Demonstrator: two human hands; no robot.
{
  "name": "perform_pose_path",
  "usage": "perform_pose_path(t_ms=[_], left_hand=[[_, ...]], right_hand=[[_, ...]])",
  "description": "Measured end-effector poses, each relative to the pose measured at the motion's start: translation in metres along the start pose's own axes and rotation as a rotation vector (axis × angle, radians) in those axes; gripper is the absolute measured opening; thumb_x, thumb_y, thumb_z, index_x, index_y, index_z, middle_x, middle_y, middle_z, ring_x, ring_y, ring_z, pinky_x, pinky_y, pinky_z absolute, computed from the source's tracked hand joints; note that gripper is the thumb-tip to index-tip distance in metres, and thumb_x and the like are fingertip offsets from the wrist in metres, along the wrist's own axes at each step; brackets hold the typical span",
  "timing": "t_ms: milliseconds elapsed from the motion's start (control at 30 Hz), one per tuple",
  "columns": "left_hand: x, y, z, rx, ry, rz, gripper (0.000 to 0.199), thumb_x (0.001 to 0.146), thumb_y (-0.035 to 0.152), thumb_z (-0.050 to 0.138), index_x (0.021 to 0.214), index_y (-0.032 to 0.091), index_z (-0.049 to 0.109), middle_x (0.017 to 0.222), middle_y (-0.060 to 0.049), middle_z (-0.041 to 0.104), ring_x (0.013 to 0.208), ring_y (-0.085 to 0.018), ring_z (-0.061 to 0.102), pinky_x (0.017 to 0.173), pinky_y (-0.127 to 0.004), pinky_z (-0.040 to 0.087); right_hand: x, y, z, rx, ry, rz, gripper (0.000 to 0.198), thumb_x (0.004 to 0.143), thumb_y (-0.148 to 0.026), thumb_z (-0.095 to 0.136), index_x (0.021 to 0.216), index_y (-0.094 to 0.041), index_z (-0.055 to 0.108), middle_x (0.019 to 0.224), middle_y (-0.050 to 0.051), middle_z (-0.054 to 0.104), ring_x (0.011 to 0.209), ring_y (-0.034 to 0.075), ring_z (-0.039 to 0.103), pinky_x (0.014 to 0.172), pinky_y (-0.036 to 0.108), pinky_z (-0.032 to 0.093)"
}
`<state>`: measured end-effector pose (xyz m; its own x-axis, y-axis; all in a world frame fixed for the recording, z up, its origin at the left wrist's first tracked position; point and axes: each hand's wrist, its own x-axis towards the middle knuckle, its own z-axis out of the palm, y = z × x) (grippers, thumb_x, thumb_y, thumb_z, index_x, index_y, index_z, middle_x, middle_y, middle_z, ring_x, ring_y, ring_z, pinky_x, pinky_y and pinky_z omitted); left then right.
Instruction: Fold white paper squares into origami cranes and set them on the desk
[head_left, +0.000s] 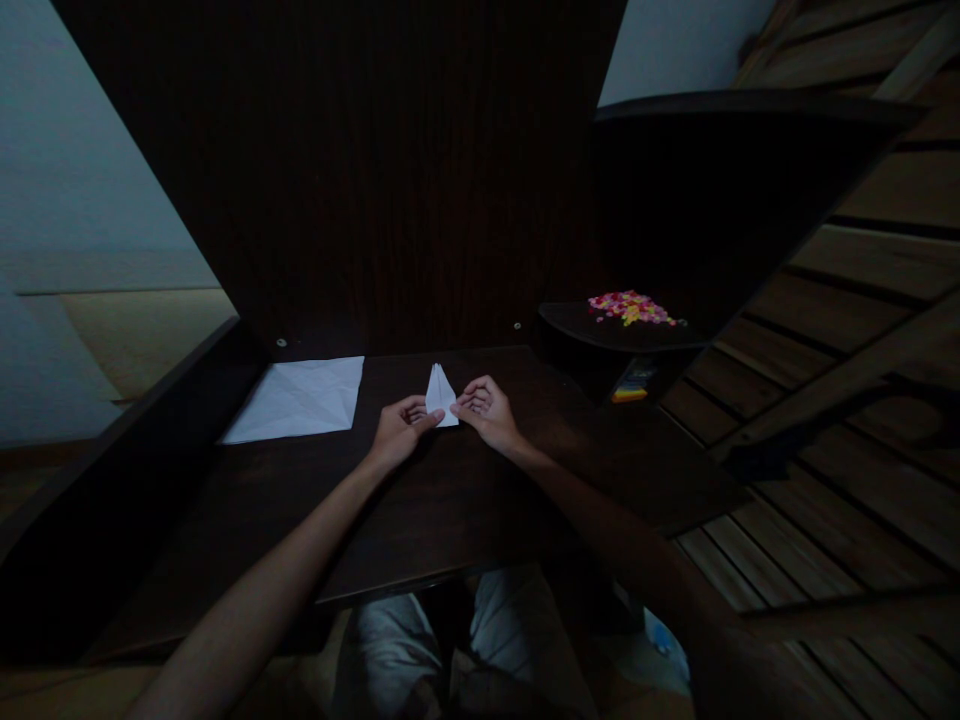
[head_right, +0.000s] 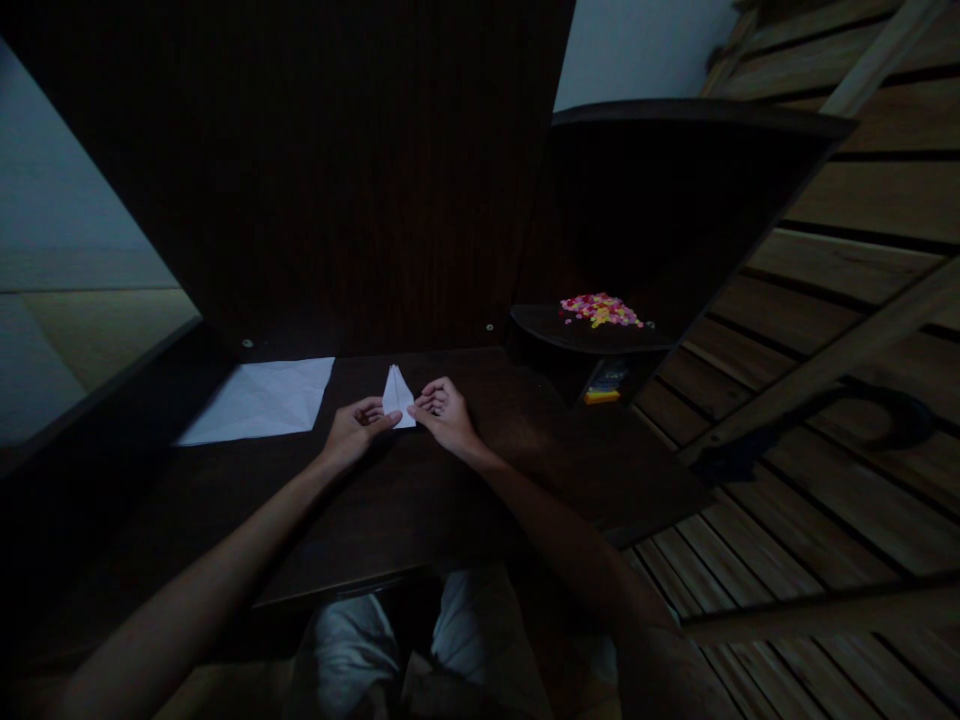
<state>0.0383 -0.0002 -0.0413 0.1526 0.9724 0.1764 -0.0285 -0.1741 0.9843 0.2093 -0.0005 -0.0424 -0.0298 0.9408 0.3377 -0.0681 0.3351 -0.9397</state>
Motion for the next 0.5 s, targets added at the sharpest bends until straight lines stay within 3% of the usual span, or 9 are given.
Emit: perform_pose_path(t_ms=[100, 233, 500], left_hand=[[0.0001, -0.0004, -0.0006, -0.022, 0.017, -0.008, 0.041, 0.058, 0.044, 0.079, 0.084, 0.014, 0.069, 0.079, -0.005, 0.071, 0.072, -0.018, 0.065, 0.071, -0.03, 0.051], [-0.0007, 0.0017, -0.0009, -0.033, 0.043, -0.021, 0.044, 0.059, 0.049, 0.077, 0.085, 0.013, 0.07, 0.076, -0.006, 0.071, 0.075, -0.02, 0.065, 0.071, -0.03, 0.05], [-0.001, 0.0059, -0.0005, -0.057, 0.044, -0.044, 0.033, 0.059, 0.043, 0.077, 0.074, 0.015, 0.07, 0.064, -0.002, 0.067, 0.066, -0.018, 0.063, 0.063, -0.028, 0.048]], right_hand=[[-0.0003, -0.0013, 0.0009, 0.0, -0.061, 0.056, 0.043, 0.06, -0.034, 0.077, 0.09, -0.022, 0.049, 0.067, -0.005, 0.06, 0.062, 0.012, 0.059, 0.063, 0.025, 0.046], [-0.0004, -0.0017, 0.0014, -0.018, -0.167, 0.129, 0.033, 0.062, -0.038, 0.075, 0.08, -0.019, 0.055, 0.063, -0.003, 0.061, 0.056, 0.012, 0.059, 0.058, 0.026, 0.046], [0.001, -0.0015, 0.0007, 0.034, -0.148, 0.153, 0.033, 0.058, -0.039, 0.077, 0.073, -0.017, 0.058, 0.061, -0.003, 0.06, 0.05, 0.01, 0.055, 0.052, 0.024, 0.043]])
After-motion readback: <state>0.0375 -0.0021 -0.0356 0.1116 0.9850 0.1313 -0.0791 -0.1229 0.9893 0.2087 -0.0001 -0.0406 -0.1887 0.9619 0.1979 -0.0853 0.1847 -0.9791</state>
